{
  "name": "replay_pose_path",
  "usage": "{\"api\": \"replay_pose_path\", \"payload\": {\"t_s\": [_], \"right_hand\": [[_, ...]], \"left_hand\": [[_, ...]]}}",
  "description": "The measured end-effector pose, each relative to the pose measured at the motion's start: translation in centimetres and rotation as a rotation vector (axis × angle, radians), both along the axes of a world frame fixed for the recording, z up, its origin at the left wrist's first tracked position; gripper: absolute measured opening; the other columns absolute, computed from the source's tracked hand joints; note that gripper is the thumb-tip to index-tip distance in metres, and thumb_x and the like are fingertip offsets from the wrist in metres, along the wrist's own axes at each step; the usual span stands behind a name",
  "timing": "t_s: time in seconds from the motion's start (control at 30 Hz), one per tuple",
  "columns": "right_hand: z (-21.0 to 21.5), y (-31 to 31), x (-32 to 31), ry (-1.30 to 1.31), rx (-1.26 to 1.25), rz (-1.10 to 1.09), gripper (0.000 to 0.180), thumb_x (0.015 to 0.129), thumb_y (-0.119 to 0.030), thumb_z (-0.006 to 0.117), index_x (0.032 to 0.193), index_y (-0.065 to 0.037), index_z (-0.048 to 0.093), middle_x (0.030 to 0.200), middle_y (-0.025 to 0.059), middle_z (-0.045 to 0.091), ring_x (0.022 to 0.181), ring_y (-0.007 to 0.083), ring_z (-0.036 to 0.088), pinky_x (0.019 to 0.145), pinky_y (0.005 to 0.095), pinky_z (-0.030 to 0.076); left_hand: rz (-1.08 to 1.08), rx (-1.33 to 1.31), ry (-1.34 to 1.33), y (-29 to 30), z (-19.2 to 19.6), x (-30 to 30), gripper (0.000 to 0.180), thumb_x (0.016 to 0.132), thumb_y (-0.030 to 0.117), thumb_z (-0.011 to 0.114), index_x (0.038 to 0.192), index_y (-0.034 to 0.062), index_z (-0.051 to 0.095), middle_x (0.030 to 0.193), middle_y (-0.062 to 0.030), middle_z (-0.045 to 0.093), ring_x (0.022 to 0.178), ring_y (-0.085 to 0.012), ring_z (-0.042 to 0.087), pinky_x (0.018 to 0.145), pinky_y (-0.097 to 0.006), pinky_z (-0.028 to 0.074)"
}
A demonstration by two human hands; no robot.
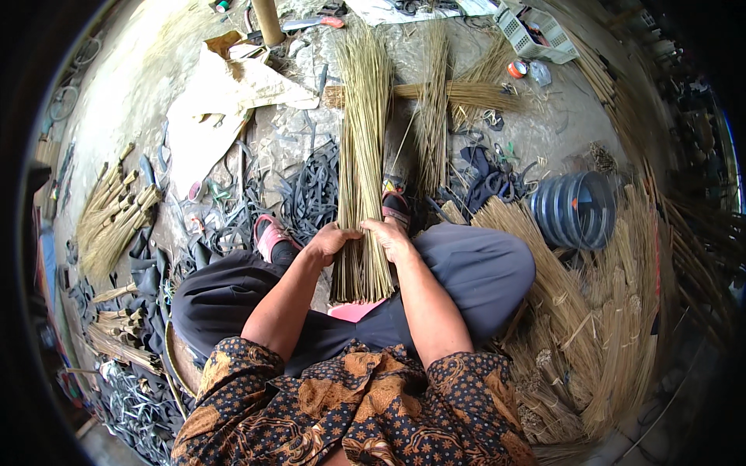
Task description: The person sits on the floor and repeatedly gathers bundles of thin sticks, aligns them, and ties them with black strips. The person places each finished bundle aside and continues with the next bundle.
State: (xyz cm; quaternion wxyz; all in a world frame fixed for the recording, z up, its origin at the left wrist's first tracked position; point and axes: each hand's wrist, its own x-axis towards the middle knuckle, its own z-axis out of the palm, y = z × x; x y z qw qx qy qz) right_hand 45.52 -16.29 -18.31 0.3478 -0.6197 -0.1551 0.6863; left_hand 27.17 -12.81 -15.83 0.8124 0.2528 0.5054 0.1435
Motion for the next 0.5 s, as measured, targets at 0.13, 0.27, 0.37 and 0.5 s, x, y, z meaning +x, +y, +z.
{"api": "replay_pose_path", "payload": {"t_s": [0.13, 0.27, 0.37, 0.5], "right_hand": [[-0.3, 0.0, -0.2, 0.010, 0.017, -0.008, 0.036, 0.083, -0.022, 0.080, 0.112, 0.000, 0.073, 0.097, 0.0124, 0.074, 0.084, 0.0228, 0.071, 0.075, 0.0400, 0.058], [1.0, 0.0, -0.1, 0.040, -0.010, 0.002, 0.037, 0.083, -0.023, 0.080, 0.111, 0.001, 0.073, 0.096, 0.0137, 0.074, 0.082, 0.0238, 0.071, 0.072, 0.0402, 0.058], [1.8, 0.1, -0.1, 0.022, -0.032, -0.004, 0.033, 0.083, -0.023, 0.078, 0.107, 0.001, 0.074, 0.093, 0.0139, 0.074, 0.077, 0.0242, 0.071, 0.069, 0.0404, 0.058], [1.8, 0.2, 0.1, -0.031, -0.028, -0.004, 0.027, 0.083, -0.023, 0.074, 0.097, 0.000, 0.075, 0.085, 0.0120, 0.072, 0.072, 0.0228, 0.070, 0.065, 0.0395, 0.057]], "left_hand": [[0.003, 0.009, 0.016, 0.1, -0.3, -0.1, 0.034, 0.089, 0.005, 0.071, 0.122, -0.0033, 0.068, 0.104, -0.0180, 0.076, 0.084, -0.0269, 0.077, 0.077, -0.043, 0.065], [-0.005, 0.015, -0.006, 0.1, 0.2, -0.1, 0.037, 0.088, 0.005, 0.072, 0.123, -0.0050, 0.067, 0.105, -0.0186, 0.075, 0.086, -0.0271, 0.076, 0.077, -0.042, 0.064], [0.017, -0.016, -0.019, 0.0, 0.8, -0.1, 0.035, 0.088, 0.005, 0.072, 0.122, -0.0055, 0.068, 0.103, -0.0182, 0.075, 0.084, -0.0268, 0.075, 0.076, -0.042, 0.063], [0.006, -0.024, 0.031, 0.0, 0.9, -0.1, 0.027, 0.089, 0.005, 0.072, 0.115, -0.0042, 0.071, 0.096, -0.0162, 0.075, 0.076, -0.0252, 0.074, 0.070, -0.041, 0.063]]}}
